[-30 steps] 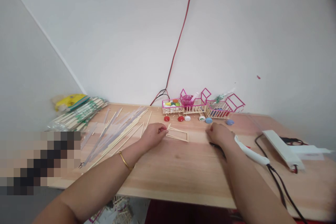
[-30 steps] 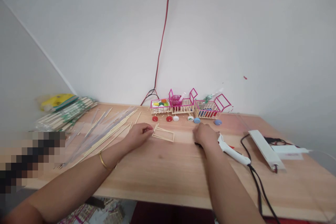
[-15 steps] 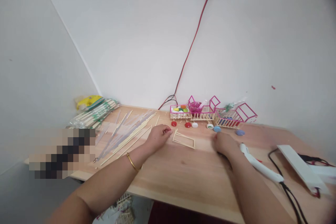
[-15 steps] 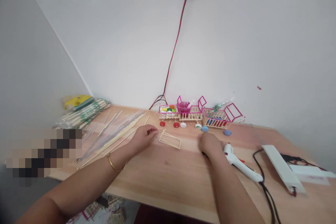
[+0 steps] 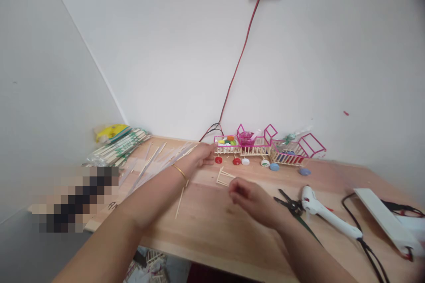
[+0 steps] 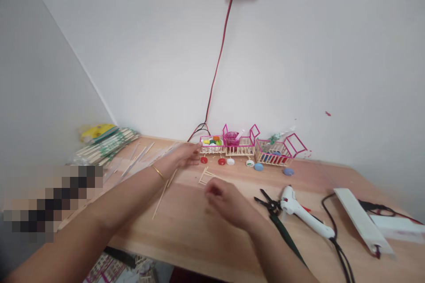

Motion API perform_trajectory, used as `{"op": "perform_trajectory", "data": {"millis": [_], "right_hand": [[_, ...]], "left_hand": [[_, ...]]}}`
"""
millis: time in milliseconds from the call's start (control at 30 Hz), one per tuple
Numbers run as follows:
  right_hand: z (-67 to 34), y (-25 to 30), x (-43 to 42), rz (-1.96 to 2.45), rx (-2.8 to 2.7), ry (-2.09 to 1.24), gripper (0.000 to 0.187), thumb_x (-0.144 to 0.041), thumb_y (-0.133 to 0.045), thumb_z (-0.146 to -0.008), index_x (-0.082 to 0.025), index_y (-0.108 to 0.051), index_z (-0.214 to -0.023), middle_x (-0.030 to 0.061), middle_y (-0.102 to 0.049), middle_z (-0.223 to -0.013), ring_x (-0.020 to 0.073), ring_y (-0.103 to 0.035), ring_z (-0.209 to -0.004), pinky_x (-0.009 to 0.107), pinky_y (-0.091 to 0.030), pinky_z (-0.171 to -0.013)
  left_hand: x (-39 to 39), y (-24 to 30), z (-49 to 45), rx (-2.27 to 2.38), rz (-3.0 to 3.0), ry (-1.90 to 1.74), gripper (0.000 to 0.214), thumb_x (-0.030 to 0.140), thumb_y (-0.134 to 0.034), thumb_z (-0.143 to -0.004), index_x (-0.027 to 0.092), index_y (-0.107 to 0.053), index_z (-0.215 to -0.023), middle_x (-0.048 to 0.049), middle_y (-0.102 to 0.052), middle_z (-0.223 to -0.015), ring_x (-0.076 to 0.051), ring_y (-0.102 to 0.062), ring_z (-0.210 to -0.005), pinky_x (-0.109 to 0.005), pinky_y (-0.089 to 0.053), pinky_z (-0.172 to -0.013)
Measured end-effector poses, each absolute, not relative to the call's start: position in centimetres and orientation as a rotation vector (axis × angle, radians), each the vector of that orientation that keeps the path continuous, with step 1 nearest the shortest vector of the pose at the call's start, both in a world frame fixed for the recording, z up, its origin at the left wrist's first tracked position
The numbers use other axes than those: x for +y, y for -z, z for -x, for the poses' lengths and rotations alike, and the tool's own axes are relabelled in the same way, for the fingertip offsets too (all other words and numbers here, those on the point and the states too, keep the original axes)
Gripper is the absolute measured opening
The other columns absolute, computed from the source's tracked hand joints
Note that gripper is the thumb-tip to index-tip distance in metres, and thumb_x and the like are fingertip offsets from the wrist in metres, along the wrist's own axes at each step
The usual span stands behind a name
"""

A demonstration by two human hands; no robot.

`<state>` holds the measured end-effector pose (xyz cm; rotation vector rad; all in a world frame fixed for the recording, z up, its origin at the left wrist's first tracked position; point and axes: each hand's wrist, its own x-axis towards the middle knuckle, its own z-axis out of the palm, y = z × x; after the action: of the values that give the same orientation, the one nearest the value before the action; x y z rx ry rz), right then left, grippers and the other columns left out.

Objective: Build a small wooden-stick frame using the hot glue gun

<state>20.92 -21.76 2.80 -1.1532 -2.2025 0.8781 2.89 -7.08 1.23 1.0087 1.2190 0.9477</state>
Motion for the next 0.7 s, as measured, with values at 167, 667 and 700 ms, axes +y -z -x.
{"op": "perform_trajectory", "data": {"millis": [167, 667, 700], "right_hand": [[-18.3, -3.1, -24.7, 0.269, -2.544, -1.490, 0.026, -0.023, -0.052, -0.081, -0.021, -0.060, -0.106, 0.0051, -0.058, -0.118, 0.0135, -0.055, -0.105, 0.024, -0.040, -0.089], [-21.9, 0.9, -18.6, 1.295, -2.278, -0.272, 0.026, -0.032, -0.053, -0.079, -0.020, -0.058, -0.102, 0.0098, -0.057, -0.113, 0.0243, -0.046, -0.107, 0.041, -0.035, -0.090], [-22.2, 1.2, -18.2, 1.380, -2.284, -0.229, 0.032, -0.034, -0.054, -0.078, -0.021, -0.057, -0.106, 0.0098, -0.056, -0.116, 0.0255, -0.045, -0.110, 0.042, -0.034, -0.091]], "left_hand": [[-6.3, -0.9, -3.5, 1.211, -0.946, -0.836, 0.041, 0.046, -0.064, -0.070, 0.014, -0.055, -0.096, -0.0077, -0.061, -0.087, -0.016, -0.062, -0.062, -0.030, -0.052, -0.059], [-8.6, -0.6, -2.7, 1.101, -0.803, -0.928, 0.031, 0.031, -0.067, -0.071, 0.011, -0.058, -0.094, -0.0086, -0.062, -0.080, -0.014, -0.061, -0.064, -0.026, -0.054, -0.059], [-8.6, -0.6, -2.4, 1.092, -0.802, -0.930, 0.030, 0.030, -0.066, -0.072, 0.011, -0.058, -0.093, -0.0084, -0.063, -0.080, -0.014, -0.061, -0.064, -0.026, -0.054, -0.059]]}}
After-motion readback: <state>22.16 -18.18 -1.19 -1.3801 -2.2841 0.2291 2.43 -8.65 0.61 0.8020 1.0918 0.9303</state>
